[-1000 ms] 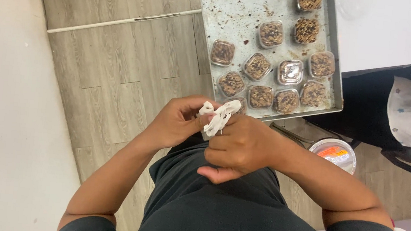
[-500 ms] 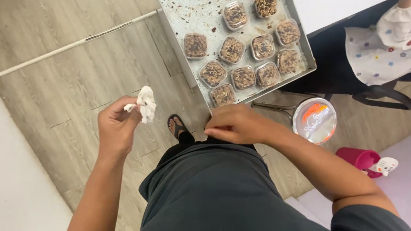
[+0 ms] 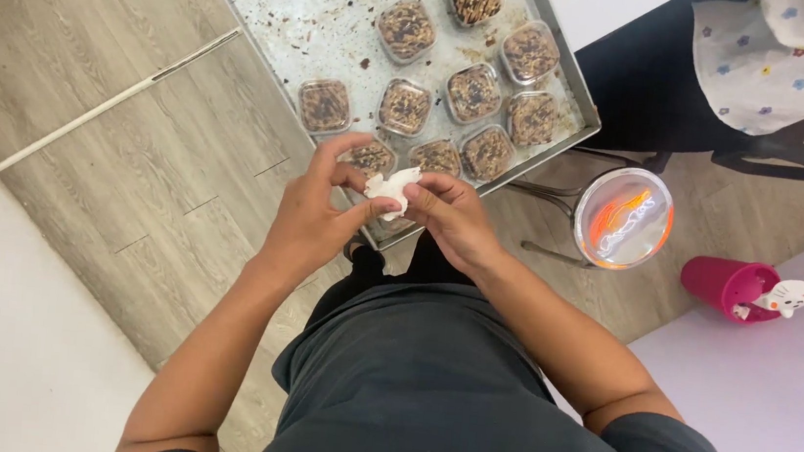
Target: The person wipes the exterior of small square plastic containers filled with a brown snack using a white tissue. They handle the containers one at a time, wipe them, and place them back on a metal tray.
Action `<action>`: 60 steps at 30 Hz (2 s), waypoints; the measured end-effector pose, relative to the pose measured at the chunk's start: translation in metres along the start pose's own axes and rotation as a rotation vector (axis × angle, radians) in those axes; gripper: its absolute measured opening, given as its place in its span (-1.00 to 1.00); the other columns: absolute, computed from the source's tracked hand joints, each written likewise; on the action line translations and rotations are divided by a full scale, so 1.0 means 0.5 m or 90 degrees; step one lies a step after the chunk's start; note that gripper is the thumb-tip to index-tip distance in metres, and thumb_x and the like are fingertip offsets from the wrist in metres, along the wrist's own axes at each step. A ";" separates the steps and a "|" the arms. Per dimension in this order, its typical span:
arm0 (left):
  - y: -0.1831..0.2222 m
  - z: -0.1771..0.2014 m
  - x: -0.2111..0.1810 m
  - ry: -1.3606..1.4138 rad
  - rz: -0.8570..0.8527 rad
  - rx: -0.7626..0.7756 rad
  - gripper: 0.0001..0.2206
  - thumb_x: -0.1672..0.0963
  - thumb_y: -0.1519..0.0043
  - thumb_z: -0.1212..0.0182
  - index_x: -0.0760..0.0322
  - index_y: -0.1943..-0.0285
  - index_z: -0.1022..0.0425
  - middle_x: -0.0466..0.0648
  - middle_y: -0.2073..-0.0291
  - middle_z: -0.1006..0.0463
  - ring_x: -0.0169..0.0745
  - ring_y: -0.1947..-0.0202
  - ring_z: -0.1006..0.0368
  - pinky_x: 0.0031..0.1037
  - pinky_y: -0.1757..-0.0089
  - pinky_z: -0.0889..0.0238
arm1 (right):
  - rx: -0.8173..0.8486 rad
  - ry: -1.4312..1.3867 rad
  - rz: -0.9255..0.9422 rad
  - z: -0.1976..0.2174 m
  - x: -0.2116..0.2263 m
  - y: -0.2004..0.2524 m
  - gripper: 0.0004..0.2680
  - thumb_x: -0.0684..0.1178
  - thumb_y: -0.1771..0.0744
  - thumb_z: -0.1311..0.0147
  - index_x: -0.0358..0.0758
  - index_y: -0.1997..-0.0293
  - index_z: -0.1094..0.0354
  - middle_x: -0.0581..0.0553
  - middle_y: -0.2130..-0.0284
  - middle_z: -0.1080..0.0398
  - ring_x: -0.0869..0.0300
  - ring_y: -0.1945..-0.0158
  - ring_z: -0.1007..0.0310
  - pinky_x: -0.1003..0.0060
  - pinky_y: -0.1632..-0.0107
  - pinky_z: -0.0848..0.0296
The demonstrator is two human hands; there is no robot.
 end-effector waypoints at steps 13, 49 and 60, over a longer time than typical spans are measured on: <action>-0.409 -0.158 0.134 -0.398 0.142 -0.033 -0.23 0.03 -0.23 -0.41 0.24 -0.54 0.00 0.15 -0.46 -0.16 0.13 -0.43 -0.06 0.02 -0.31 0.05 | -0.084 -0.138 -0.109 0.276 0.427 -0.315 -0.80 -0.06 -0.24 -0.16 -0.23 0.11 -0.35 -0.14 0.28 -0.39 0.12 0.24 -0.39 0.14 0.02 -0.57; -0.525 -0.313 0.141 0.261 0.408 -0.297 -0.57 0.01 -0.38 0.16 0.26 -0.38 -0.13 0.10 -0.22 -0.40 -0.08 -0.22 -0.37 -0.31 -0.14 -0.33 | -0.068 0.027 -0.193 0.280 0.381 -0.533 -0.79 0.04 -0.24 -0.11 -0.13 0.10 -0.38 -0.10 0.11 -0.52 0.11 -0.02 -0.50 0.24 -0.19 -0.46; -0.547 -0.310 0.185 0.304 0.495 -0.155 -0.32 -0.16 -0.31 0.46 0.27 -0.42 -0.29 0.13 -0.36 -0.39 0.03 -0.27 -0.41 -0.27 -0.19 -0.35 | -0.039 0.108 -0.235 0.269 0.368 -0.527 -0.81 0.08 -0.29 -0.11 -0.07 0.09 -0.42 0.02 0.22 -0.44 0.24 0.20 -0.33 0.31 -0.03 -0.48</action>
Point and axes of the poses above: each hand's wrist, its own y-axis away from the middle knuckle, its own z-axis out of the back of the hand, x = y × z, the point moved 2 cm from there along -y, towards the middle knuckle
